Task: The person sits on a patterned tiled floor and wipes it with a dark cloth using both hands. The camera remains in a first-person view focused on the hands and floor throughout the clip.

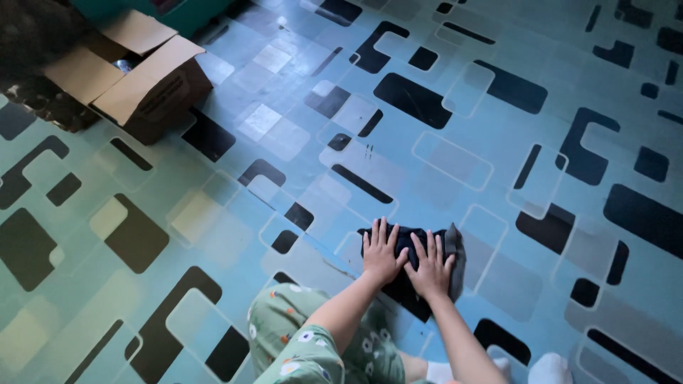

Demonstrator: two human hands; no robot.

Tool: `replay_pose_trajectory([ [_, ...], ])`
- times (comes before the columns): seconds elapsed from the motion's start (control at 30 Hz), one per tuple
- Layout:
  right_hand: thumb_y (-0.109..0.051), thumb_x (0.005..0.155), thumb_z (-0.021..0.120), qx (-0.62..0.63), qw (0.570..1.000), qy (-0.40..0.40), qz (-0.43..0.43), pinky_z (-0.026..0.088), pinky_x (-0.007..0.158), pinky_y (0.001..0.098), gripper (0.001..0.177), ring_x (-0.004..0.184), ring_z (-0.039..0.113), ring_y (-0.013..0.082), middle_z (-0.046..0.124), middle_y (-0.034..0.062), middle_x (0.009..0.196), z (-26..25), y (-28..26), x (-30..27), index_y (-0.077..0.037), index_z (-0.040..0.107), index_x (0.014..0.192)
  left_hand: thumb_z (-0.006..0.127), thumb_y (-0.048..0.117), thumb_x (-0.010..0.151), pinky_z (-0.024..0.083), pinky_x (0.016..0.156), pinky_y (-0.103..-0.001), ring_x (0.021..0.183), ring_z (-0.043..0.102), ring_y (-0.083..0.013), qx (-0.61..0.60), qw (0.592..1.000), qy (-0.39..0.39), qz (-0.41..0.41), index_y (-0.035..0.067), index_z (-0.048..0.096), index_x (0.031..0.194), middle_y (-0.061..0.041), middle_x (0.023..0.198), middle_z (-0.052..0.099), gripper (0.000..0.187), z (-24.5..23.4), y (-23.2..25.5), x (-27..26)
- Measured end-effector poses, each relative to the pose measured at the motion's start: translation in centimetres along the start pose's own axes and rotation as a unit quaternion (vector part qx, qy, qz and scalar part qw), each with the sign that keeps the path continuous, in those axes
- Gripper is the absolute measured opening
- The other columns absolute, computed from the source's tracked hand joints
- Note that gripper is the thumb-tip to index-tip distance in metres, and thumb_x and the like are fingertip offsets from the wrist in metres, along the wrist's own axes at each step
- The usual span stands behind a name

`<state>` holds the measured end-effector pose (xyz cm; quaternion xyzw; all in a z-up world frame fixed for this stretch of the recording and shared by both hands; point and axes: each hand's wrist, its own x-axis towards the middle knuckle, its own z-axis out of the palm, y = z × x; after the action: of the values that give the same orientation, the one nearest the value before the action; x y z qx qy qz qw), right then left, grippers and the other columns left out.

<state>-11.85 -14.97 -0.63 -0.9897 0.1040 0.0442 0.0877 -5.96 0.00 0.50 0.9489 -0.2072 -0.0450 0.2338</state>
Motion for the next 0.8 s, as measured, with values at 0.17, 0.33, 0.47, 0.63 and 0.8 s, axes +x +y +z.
replay_pose_trajectory([
  [0.17, -0.061, 0.092, 0.048, 0.033, 0.999, 0.017, 0.004, 0.024, 0.112, 0.0741, 0.071, 0.159, 0.015, 0.0282, 0.019, 0.0028, 0.172, -1.0, 1.2, 6.2, -0.047, 0.027, 0.159, 0.046, 0.06, 0.097, 0.027, 0.114, -0.063, 0.154, 0.022, -0.0428, 0.053, 0.995, 0.064, 0.051, 0.02, 0.044, 0.155, -0.023, 0.165, 0.028, 0.071, 1.4, -1.6, 6.9],
  [0.33, -0.061, 0.091, 0.052, 0.049, 0.997, 0.052, -0.007, 0.027, 0.113, 0.0748, 0.069, 0.159, 0.019, 0.027, 0.026, 0.0035, 0.17, -2.9, 4.3, 18.6, -0.047, 0.033, 0.157, 0.049, 0.063, 0.094, 0.036, 0.111, -0.06, 0.149, 0.038, -0.0399, 0.076, 0.983, 0.151, 0.069, 0.024, 0.056, 0.147, -0.021, 0.159, 0.043, 0.066, 4.0, -2.4, 20.5],
  [0.47, -0.071, 0.098, 0.043, 0.057, 0.99, 0.129, -0.015, 0.026, 0.111, 0.0761, 0.063, 0.155, 0.027, 0.0298, 0.033, 0.0058, 0.167, -3.4, 6.9, 29.0, -0.045, 0.04, 0.155, 0.048, 0.067, 0.094, 0.04, 0.11, -0.062, 0.148, 0.042, -0.0374, 0.099, 0.978, 0.17, 0.068, 0.03, 0.059, 0.143, -0.016, 0.156, 0.048, 0.063, 5.8, -2.6, 32.1],
  [0.63, -0.058, 0.097, 0.05, 0.063, 0.992, 0.113, -0.004, 0.019, 0.109, 0.0767, 0.064, 0.152, 0.022, 0.0356, 0.031, 0.0104, 0.165, -6.4, 8.4, 40.3, -0.037, 0.04, 0.156, 0.058, 0.065, 0.093, 0.039, 0.111, -0.056, 0.15, 0.035, -0.0342, 0.094, 0.967, 0.224, 0.073, 0.03, 0.055, 0.149, -0.01, 0.162, 0.039, 0.066, 6.6, -3.0, 44.4],
  [0.8, -0.056, 0.092, 0.058, 0.057, 0.991, 0.111, -0.043, 0.019, 0.109, 0.0778, 0.068, 0.152, 0.02, 0.0332, 0.031, 0.0095, 0.164, -7.0, 9.4, 47.8, -0.036, 0.042, 0.155, 0.059, 0.066, 0.093, 0.035, 0.11, -0.063, 0.15, 0.028, -0.0331, 0.088, 0.981, 0.175, 0.003, 0.032, 0.054, 0.149, -0.008, 0.161, 0.038, 0.066, 5.1, -3.0, 50.7],
])
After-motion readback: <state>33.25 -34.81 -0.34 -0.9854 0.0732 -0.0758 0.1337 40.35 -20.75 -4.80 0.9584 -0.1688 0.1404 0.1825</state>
